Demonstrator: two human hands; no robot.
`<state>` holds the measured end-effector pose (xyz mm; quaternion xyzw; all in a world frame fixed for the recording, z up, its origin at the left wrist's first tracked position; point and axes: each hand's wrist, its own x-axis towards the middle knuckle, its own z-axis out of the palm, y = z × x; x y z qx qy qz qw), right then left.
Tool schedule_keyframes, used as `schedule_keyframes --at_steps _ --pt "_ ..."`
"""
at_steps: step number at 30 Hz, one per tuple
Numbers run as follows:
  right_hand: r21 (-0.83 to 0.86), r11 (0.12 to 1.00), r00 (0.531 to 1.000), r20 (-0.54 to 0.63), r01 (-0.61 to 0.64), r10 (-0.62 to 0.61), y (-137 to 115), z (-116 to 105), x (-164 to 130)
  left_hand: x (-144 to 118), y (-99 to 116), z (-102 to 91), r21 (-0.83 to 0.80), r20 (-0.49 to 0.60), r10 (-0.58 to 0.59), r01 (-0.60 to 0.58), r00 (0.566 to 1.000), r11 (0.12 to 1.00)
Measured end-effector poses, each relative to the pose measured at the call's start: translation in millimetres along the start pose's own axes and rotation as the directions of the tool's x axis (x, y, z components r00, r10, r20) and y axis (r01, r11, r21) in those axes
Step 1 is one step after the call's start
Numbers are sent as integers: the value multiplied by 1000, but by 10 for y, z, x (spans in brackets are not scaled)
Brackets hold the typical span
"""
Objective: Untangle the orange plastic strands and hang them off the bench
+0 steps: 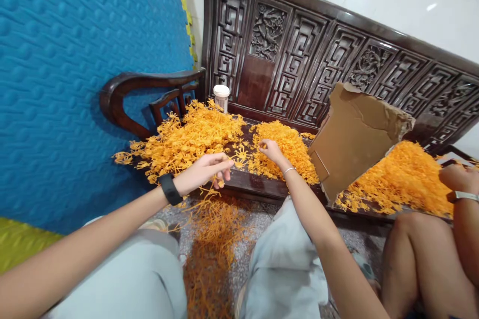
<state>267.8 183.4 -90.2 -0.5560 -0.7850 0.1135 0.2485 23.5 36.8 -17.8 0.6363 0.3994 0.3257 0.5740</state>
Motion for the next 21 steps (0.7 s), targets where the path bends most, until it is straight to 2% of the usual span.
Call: schedule_keyframes --at_steps 5,8,10,14,18,21 --pt "27 999 999 12 -33 33 99 34 5 -20 -25 -56 15 -63 -30 31 998 999" --pt "108 993 999 6 -35 35 15 18 -22 -18 -26 -82 -5 -105 -49 48 993 999" --pt "279 960 1000 17 -27 23 -136 -7 -56 -14 -19 -97 -17 -136 -53 51 989 999" --pt "634 774 990 117 -12 -80 -578 -70 -170 -3 -15 -119 -32 -196 -57 51 979 998" --pt "765 640 936 273 -71 -222 -1008 -94 -334 16 -48 -131 -46 -212 -81 73 974 996" --pt "795 605 920 271 -47 -283 -1250 -69 -461 33 -79 -132 -35 -191 -82 77 978 996"
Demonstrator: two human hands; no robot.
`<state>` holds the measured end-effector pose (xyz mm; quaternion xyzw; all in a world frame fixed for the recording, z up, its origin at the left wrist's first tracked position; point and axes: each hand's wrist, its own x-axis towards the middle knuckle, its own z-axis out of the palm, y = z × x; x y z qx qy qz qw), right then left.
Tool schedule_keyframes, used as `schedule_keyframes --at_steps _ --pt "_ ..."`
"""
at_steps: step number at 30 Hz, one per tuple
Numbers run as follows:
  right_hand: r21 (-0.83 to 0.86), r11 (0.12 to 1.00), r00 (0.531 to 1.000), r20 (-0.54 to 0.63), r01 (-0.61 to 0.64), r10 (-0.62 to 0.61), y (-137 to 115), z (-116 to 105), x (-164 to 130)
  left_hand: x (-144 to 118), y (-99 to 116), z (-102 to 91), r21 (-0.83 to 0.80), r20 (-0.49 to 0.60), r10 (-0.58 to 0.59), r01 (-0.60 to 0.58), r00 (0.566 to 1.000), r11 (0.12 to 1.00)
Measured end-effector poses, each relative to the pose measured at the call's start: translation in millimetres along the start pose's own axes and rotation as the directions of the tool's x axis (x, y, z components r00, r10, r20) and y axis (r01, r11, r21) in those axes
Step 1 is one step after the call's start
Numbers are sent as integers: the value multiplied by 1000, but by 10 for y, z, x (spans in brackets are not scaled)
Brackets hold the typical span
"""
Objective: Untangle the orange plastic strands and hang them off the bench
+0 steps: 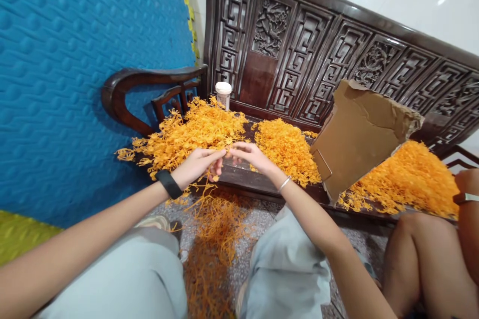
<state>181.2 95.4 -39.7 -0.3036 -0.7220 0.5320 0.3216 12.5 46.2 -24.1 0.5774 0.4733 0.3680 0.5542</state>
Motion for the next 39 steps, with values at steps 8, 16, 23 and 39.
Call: schedule_keyframes --at_steps 8,16,23,39 --pt "62 997 998 -47 55 -52 -1 127 8 16 -14 -1 27 -42 57 -56 997 998" --pt "-184 977 994 38 105 -100 66 -105 39 72 -99 -9 42 -23 -4 5 1000 999" --pt "-590 798 973 -85 124 -214 59 -110 39 117 -121 63 39 -1 -5 5 1000 999" --pt "-887 458 911 -236 -60 -337 158 -13 143 279 -81 369 -239 -141 -108 72 984 968"
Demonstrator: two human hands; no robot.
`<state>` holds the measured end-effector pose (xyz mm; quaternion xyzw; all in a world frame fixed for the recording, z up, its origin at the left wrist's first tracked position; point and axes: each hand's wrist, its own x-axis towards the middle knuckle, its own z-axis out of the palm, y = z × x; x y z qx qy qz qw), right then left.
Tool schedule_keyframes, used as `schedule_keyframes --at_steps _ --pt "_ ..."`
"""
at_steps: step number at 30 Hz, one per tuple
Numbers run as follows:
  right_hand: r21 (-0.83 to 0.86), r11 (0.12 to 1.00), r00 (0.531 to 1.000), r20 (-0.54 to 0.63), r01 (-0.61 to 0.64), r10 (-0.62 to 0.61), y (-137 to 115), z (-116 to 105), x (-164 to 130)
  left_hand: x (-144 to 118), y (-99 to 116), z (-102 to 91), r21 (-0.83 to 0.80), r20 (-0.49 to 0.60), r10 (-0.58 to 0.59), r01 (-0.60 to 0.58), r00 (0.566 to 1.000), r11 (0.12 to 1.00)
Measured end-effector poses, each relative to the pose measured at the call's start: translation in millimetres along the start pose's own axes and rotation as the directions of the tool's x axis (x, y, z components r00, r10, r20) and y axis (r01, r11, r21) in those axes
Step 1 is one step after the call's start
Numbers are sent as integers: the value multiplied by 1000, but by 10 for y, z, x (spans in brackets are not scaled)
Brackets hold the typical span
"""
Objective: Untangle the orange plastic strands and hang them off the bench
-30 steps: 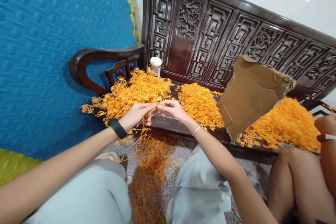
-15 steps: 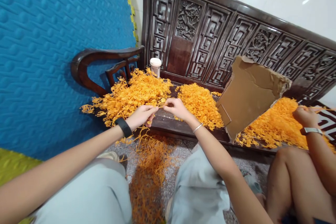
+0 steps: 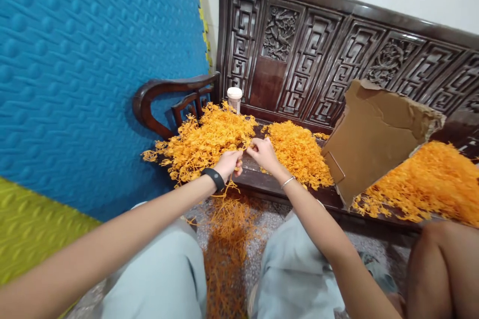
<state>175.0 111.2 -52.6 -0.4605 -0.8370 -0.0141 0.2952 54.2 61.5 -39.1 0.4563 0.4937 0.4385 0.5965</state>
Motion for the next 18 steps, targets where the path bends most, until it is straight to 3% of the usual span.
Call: schedule_keyframes --at_steps 3,5,8,10,12,15,18 --pt "-15 999 999 -2 -40 40 110 35 34 -22 -4 40 -19 -12 -4 4 1000 1000" --pt "-77 977 980 -52 -197 194 331 2 46 -96 16 39 -23 -11 -4 4 1000 1000" --pt "-56 869 868 -113 -492 484 818 -122 -4 -271 112 -53 -32 37 16 -15 999 999" --pt "58 872 870 -67 -486 489 1102 -198 -67 -370 191 -177 -34 105 74 -71 992 997" --pt "153 887 897 -11 -435 441 1257 -226 -118 -412 232 -320 -11 107 138 -137 985 990" --pt "192 909 928 38 -371 371 1258 -175 -143 -378 196 -480 40 34 134 -135 990 990" --pt "165 936 950 91 -311 299 1153 -102 -117 -322 130 -512 86 -32 88 -85 996 993"
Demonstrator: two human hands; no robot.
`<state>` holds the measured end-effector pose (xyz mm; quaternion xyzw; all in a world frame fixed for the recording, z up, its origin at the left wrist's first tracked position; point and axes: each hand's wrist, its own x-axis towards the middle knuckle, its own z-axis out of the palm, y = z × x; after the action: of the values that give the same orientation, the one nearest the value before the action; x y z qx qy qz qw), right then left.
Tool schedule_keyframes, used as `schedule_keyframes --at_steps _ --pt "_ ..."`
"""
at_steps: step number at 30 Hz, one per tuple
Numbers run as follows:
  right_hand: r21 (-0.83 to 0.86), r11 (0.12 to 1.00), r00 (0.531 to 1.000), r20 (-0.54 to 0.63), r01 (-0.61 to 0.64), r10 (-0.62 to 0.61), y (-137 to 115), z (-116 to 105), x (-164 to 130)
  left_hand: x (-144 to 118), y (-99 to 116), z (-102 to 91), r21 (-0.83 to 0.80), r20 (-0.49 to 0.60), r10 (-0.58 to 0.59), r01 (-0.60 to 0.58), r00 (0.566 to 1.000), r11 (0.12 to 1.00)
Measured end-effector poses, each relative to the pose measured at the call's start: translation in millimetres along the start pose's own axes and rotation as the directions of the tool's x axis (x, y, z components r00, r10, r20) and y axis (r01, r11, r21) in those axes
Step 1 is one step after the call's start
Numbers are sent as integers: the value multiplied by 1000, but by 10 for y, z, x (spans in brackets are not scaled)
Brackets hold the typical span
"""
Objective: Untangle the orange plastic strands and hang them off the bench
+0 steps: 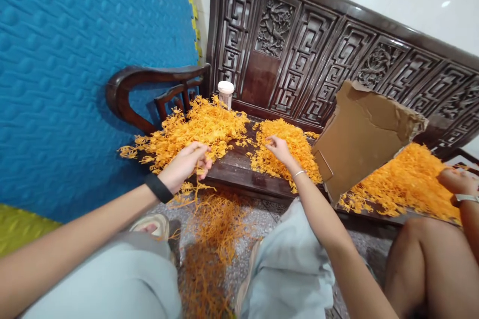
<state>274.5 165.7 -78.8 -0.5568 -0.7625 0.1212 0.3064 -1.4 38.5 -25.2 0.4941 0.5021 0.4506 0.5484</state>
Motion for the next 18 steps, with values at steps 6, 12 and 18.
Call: schedule_keyframes --at_steps 6,12,18 --pt "-232 972 995 101 49 -26 -151 30 27 -17 60 85 118 122 104 -118 987 986" --pt "-402 911 986 163 89 -25 -204 29 8 -49 57 56 177 238 186 -231 953 957" --pt "-204 978 978 210 52 -9 -261 86 -2 -57 49 13 213 231 167 -218 958 953"
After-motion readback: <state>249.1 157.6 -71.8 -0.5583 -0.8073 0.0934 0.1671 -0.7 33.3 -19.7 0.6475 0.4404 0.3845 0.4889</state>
